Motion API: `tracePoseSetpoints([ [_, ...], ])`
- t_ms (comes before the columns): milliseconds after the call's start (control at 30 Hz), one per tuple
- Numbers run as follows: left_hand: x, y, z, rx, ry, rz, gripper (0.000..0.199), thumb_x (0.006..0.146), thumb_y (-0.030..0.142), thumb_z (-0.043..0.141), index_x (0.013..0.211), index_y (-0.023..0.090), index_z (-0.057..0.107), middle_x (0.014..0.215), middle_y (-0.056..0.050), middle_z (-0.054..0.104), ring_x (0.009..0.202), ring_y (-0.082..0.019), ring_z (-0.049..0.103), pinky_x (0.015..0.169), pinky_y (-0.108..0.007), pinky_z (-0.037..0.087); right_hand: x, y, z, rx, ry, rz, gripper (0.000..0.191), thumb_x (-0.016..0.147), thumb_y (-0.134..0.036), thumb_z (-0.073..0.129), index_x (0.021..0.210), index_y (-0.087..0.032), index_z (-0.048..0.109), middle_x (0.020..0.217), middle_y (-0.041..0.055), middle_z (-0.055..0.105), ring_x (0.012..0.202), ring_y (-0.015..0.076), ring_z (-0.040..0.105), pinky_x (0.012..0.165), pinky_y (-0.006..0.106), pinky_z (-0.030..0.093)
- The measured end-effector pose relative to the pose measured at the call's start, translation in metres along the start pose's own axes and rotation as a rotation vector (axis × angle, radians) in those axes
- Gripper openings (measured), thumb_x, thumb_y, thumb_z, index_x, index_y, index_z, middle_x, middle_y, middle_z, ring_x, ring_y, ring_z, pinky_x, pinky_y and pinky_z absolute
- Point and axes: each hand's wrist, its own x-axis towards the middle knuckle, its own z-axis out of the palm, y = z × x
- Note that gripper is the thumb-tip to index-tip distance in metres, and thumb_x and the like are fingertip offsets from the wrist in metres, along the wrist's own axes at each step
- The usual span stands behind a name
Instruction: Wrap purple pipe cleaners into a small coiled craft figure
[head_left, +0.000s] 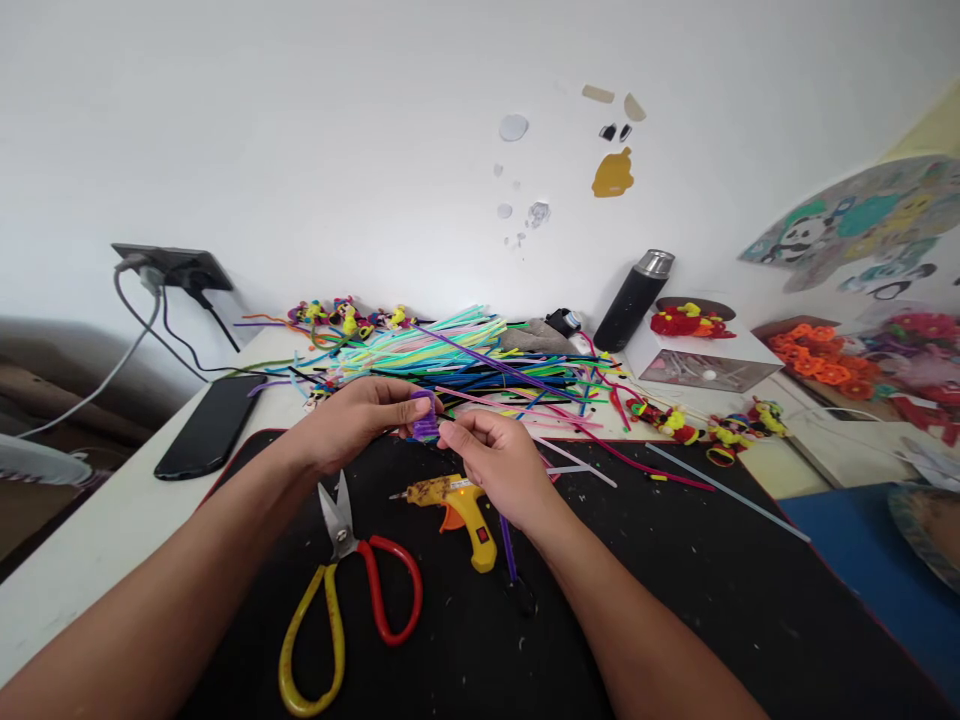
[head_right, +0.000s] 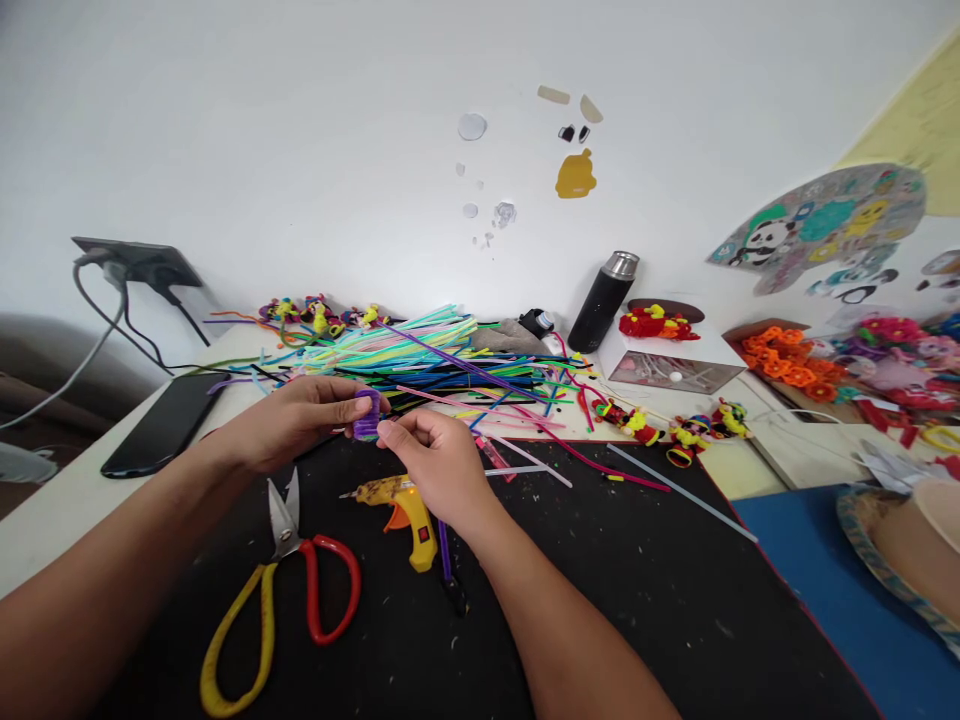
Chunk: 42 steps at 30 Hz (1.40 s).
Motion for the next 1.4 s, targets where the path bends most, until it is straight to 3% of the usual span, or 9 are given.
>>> tracePoseSetpoints([
  [400, 0.003, -0.008, 0.014, -0.482, 0.024, 0.002, 0.034, 0.072, 0.038, 0.096, 0.089, 0.012, 0.084, 0.082, -0.009, 0.079, 0.073, -0.019, 0.068, 0.071, -0.027, 0.055, 0.001, -0.004, 0.002, 0.110, -0.014, -0.005, 0.045, 0.082, -0.062, 0.079, 0.077, -0.019, 0.067, 0.048, -0.0093, 0.044, 0.041, 0.0081, 0.033, 0.043, 0.025, 0.021],
  [633, 0.001, -0.005, 0.025, -0.603, -0.043, 0.060, 0.035, 0.072, 0.037, 0.096, 0.091, 0.011, 0.084, 0.073, -0.007, 0.075, 0.065, -0.017, 0.065, 0.065, -0.027, 0.055, -0.003, -0.008, 0.001, 0.179, -0.109, 0.061, 0.048, 0.084, -0.065, 0.078, 0.081, -0.018, 0.068, 0.045, -0.0108, 0.041, 0.039, 0.0072, 0.027, 0.043, 0.025, 0.020],
  [833, 0.003, -0.015, 0.034, -0.718, -0.003, 0.071, 0.035, 0.070, 0.038, 0.098, 0.090, 0.013, 0.085, 0.074, -0.004, 0.070, 0.062, -0.011, 0.057, 0.063, -0.023, 0.049, -0.005, -0.008, 0.002, 0.261, -0.174, 0.067, 0.049, 0.086, -0.064, 0.077, 0.073, -0.020, 0.059, 0.046, -0.0096, 0.044, 0.038, 0.0064, 0.028, 0.042, 0.025, 0.016],
  [1033, 0.005, -0.018, 0.031, -0.649, -0.065, 0.041, 0.040, 0.075, 0.041, 0.094, 0.101, 0.013, 0.084, 0.078, -0.006, 0.069, 0.062, -0.012, 0.053, 0.064, -0.025, 0.045, -0.004, -0.005, 0.006, 0.297, -0.156, 0.080, 0.047, 0.082, -0.063, 0.080, 0.078, -0.017, 0.069, 0.042, -0.0120, 0.037, 0.037, 0.0058, 0.024, 0.042, 0.025, 0.015],
  [1300, 0.003, -0.004, 0.030, -0.405, 0.091, 0.029, 0.044, 0.073, 0.047, 0.094, 0.102, 0.017, 0.083, 0.091, -0.007, 0.072, 0.081, -0.019, 0.060, 0.079, -0.030, 0.048, 0.002, 0.002, 0.004, 0.244, -0.013, 0.053, 0.047, 0.078, -0.062, 0.083, 0.079, -0.018, 0.067, 0.042, -0.0121, 0.037, 0.038, 0.0071, 0.026, 0.042, 0.026, 0.015],
  [1400, 0.000, 0.002, 0.027, -0.246, 0.122, 0.036, 0.043, 0.076, 0.055, 0.090, 0.096, 0.017, 0.080, 0.089, -0.005, 0.071, 0.080, -0.019, 0.059, 0.075, -0.029, 0.047, 0.004, 0.003, 0.002, 0.155, -0.001, 0.023, 0.049, 0.078, -0.064, 0.082, 0.080, -0.019, 0.066, 0.048, -0.0105, 0.040, 0.041, 0.0080, 0.030, 0.043, 0.025, 0.020],
])
